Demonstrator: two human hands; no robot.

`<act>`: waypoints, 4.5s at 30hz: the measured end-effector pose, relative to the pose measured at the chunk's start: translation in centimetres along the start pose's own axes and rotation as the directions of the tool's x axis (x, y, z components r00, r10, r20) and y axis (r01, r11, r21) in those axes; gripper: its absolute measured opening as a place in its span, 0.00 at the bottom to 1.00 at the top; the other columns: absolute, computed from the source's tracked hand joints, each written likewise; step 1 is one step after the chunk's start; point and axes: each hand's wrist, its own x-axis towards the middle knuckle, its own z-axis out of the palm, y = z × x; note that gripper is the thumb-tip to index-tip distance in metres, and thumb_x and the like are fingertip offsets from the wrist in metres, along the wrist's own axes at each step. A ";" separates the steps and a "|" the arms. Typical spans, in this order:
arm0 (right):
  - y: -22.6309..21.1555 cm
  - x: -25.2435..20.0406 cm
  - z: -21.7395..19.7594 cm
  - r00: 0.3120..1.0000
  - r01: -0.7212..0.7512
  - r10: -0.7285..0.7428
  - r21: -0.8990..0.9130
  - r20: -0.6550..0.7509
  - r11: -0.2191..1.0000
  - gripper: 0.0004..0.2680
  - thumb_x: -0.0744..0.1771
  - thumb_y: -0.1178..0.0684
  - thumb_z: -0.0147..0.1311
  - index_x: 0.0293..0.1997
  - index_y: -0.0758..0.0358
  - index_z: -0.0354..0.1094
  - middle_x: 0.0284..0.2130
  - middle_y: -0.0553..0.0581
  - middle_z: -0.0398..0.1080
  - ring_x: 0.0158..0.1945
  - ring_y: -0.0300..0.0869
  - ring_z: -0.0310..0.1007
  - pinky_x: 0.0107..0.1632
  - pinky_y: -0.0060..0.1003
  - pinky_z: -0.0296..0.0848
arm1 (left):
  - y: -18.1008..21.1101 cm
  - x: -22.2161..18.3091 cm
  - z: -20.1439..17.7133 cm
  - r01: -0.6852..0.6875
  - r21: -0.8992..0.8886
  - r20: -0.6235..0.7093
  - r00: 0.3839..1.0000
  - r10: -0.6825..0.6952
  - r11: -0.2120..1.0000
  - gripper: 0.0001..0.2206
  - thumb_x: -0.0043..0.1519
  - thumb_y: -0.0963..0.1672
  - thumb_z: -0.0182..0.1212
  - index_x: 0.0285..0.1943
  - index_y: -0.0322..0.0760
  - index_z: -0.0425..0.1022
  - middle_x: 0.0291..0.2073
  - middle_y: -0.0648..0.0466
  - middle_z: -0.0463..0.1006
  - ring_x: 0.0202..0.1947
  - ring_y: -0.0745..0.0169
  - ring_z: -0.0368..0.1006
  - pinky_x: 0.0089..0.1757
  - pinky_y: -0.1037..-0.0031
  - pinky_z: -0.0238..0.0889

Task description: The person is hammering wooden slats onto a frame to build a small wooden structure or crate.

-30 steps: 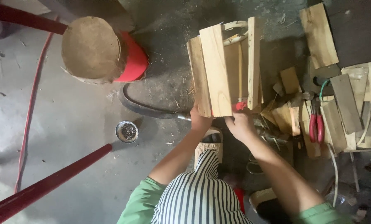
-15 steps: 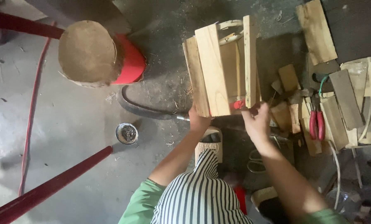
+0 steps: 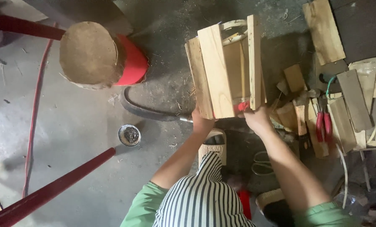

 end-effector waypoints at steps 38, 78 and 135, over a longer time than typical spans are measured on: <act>5.7 0.5 4.4 0.878 0.436 -0.476 -0.334 -0.046 0.836 0.11 0.64 0.54 0.55 0.16 0.58 0.70 0.16 0.63 0.68 0.30 0.62 0.75 0.32 0.46 0.72 | 1.9 0.7 -4.7 0.174 -0.251 0.111 0.982 -0.150 0.952 0.16 0.62 0.45 0.64 0.55 0.36 0.65 0.39 0.50 0.81 0.47 0.51 0.80 0.48 0.66 0.72; 4.7 1.1 -13.6 0.921 -0.365 0.352 -0.693 -0.168 0.622 0.11 0.74 0.53 0.48 0.64 0.64 0.63 0.47 0.67 0.69 0.36 0.51 0.77 0.32 0.40 0.79 | 2.2 0.4 -4.6 0.539 -0.785 0.389 0.813 -0.433 0.306 0.30 0.59 0.40 0.61 0.73 0.44 0.59 0.57 0.53 0.78 0.55 0.55 0.76 0.54 0.70 0.76; 13.8 -5.7 1.9 0.573 0.500 -0.807 -0.720 -0.142 0.482 0.10 0.69 0.48 0.52 0.48 0.60 0.76 0.20 0.59 0.67 0.25 0.53 0.74 0.33 0.40 0.74 | 4.0 -1.3 -11.8 0.357 -0.408 0.255 0.928 -0.271 0.840 0.29 0.56 0.46 0.69 0.65 0.32 0.64 0.53 0.44 0.78 0.53 0.46 0.78 0.55 0.60 0.70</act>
